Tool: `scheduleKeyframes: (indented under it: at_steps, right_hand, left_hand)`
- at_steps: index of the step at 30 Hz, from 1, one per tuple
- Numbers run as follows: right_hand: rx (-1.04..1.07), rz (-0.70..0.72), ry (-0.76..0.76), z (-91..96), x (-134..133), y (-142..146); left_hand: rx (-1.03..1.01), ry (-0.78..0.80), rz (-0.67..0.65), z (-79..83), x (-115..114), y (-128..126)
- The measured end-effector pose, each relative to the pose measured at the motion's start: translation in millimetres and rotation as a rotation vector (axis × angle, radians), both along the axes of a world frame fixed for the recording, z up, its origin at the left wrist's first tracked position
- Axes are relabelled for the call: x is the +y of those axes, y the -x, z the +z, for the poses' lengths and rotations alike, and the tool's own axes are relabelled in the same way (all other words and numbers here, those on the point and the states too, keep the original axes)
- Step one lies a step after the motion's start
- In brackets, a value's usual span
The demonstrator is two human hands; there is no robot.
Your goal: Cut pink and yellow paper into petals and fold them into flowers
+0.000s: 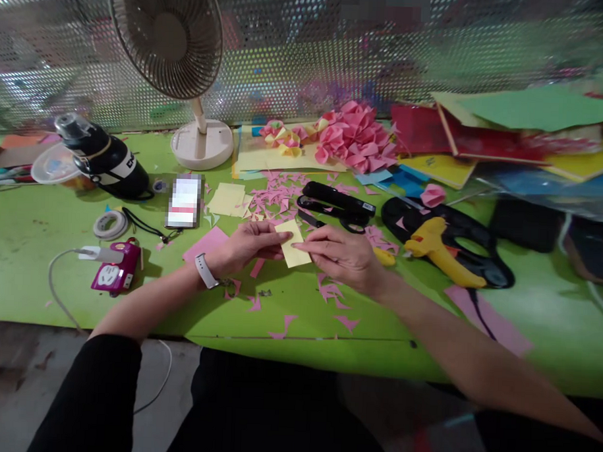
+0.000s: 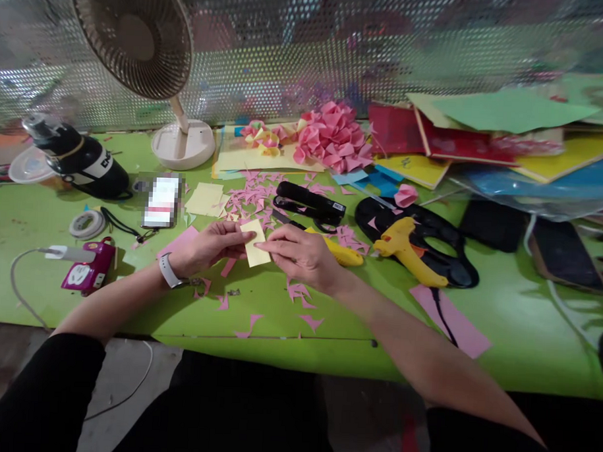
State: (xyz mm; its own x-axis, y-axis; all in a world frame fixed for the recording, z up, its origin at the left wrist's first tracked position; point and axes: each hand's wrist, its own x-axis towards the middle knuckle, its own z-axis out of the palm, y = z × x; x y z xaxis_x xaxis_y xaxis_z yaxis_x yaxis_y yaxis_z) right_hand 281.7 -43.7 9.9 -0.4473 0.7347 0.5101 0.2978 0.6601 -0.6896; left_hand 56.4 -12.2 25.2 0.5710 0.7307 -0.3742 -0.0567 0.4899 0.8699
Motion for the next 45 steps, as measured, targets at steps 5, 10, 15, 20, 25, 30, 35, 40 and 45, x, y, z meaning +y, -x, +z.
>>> scheduleKeyframes:
  at_steps: [5,10,15,20,25,30,35,40,45]
  right_hand:
    - [0.008,0.028,0.054,-2.0,1,-2]
    - [0.056,-0.048,0.101,-2.7,0,3]
    - [0.102,-0.131,0.16,-1.3,-6,10]
    - [0.139,-0.227,0.332,-5.3,-9,12]
    - [0.112,-0.261,0.324,-6.0,-8,12]
    - [0.066,-0.256,0.256,-4.3,-8,12]
    - [0.073,-0.23,0.226,-3.9,-8,13]
    - [0.048,-0.251,0.204,-3.8,-8,15]
    - [0.035,-0.244,0.203,-4.1,-8,14]
  left_hand:
    - [0.007,-0.056,0.023,1.8,-2,0]
    - [0.004,-0.122,0.015,-2.1,-2,0]
    - [0.012,-0.203,-0.005,-8.8,-4,-1]
    - [-0.035,-0.26,-0.054,-9.6,-8,-3]
    - [-0.067,-0.266,-0.102,-4.7,-11,-3]
    - [-0.08,-0.25,-0.127,-3.3,-10,-1]
    - [-0.067,-0.246,-0.12,-5.2,-10,-3]
    - [-0.053,-0.241,-0.113,-6.5,-11,-4]
    - [-0.054,-0.249,-0.122,-7.8,-11,-3]
